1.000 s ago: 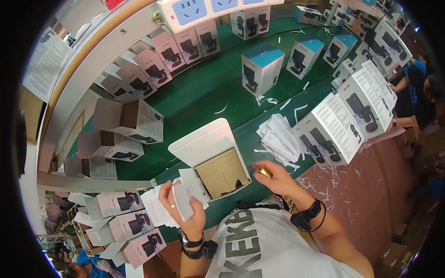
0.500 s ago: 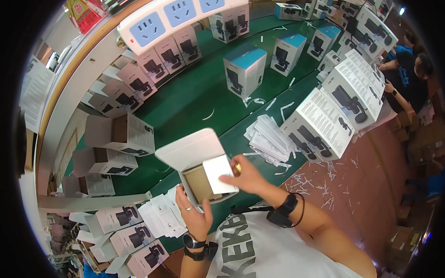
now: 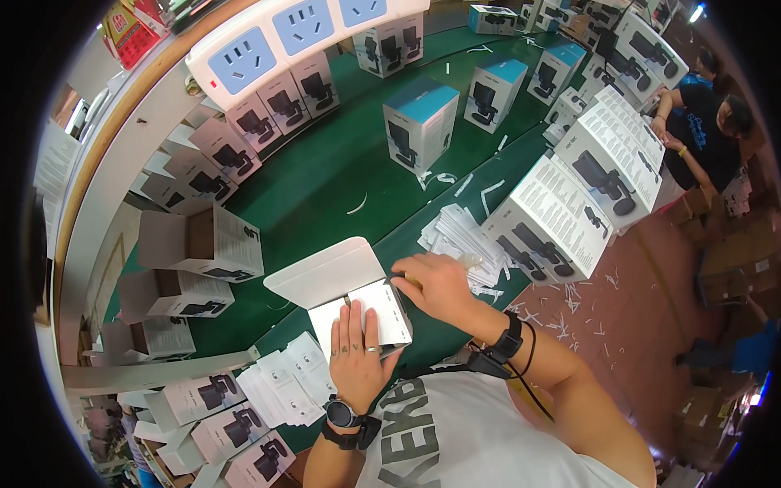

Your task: Packaging electronic components or products into boxes at an assembly station.

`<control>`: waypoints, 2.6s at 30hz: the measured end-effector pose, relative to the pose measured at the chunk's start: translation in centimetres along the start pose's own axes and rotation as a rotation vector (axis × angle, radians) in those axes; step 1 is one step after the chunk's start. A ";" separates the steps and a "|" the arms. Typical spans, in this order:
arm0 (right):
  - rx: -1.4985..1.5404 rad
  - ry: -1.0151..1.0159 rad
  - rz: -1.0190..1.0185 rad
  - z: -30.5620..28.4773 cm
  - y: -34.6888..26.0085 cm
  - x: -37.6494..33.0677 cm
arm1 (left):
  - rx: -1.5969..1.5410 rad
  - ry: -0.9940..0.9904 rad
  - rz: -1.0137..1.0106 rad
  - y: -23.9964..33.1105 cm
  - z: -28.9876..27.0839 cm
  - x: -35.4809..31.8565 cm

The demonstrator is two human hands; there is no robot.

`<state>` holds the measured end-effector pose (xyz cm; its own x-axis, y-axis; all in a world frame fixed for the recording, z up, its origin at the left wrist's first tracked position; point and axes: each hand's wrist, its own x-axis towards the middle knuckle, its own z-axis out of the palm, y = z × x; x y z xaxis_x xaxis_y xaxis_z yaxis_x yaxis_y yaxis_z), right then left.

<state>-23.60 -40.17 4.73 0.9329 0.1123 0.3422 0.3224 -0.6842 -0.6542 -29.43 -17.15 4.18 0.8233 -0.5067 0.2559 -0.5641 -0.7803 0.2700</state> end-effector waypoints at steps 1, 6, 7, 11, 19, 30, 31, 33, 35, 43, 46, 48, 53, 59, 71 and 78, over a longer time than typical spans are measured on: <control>-0.057 0.032 -0.044 0.0 0.0 0.4 | -0.008 -0.002 0.024 0.0 0.0 0.1; -0.153 0.081 -0.119 -0.1 0.2 0.4 | -0.010 0.001 0.013 0.0 0.3 0.3; -0.143 0.075 -0.112 -0.1 0.1 0.2 | -0.015 -0.002 0.008 -0.1 0.2 0.3; -0.026 -0.051 -0.271 -0.3 -0.6 -0.5 | -0.026 -0.004 0.004 0.1 0.1 0.4; -0.084 -0.001 -0.220 -0.8 1.0 0.9 | -0.038 0.007 -0.006 0.6 0.0 0.1; -0.079 0.019 -0.311 -0.9 1.3 1.1 | -0.027 0.000 -0.018 0.9 0.0 0.3; -0.148 0.077 -0.286 -0.9 1.5 1.2 | -0.029 -0.003 -0.019 1.0 -0.1 0.3; -0.094 -0.029 -0.314 -1.5 1.7 0.6 | -0.035 -0.009 -0.019 1.0 -0.2 0.4; 0.024 -0.254 -0.385 -1.8 2.0 0.3 | -0.032 -0.010 -0.021 0.9 -0.1 0.4; 0.369 -0.077 0.492 2.7 -1.0 -0.1 | -0.017 -0.004 -0.014 1.4 0.2 0.2; 0.370 -0.015 0.449 3.0 -0.3 -0.9 | -0.015 0.008 -0.030 1.5 0.3 0.1; 0.369 0.015 0.427 2.5 0.5 -1.5 | -0.021 0.008 -0.030 1.5 0.3 0.3; 0.488 -0.088 0.530 0.8 0.6 -1.1 | -0.019 -0.013 -0.041 2.0 0.2 0.4; 0.228 -0.125 0.429 0.8 0.0 -2.0 | -0.040 0.001 -0.030 1.7 0.2 0.2; 0.508 -0.045 0.470 -4.6 1.2 -3.4 | -0.013 0.009 -0.043 3.1 0.7 -0.2; 0.928 -0.123 0.404 -4.8 -2.7 -0.6 | -0.138 -0.022 -0.071 2.7 -2.1 -1.2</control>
<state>-25.78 -41.80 9.55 0.9927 0.1060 -0.0573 -0.0715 0.1352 -0.9882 -32.11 -17.83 6.57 0.8618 -0.4609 0.2118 -0.5063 -0.7577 0.4117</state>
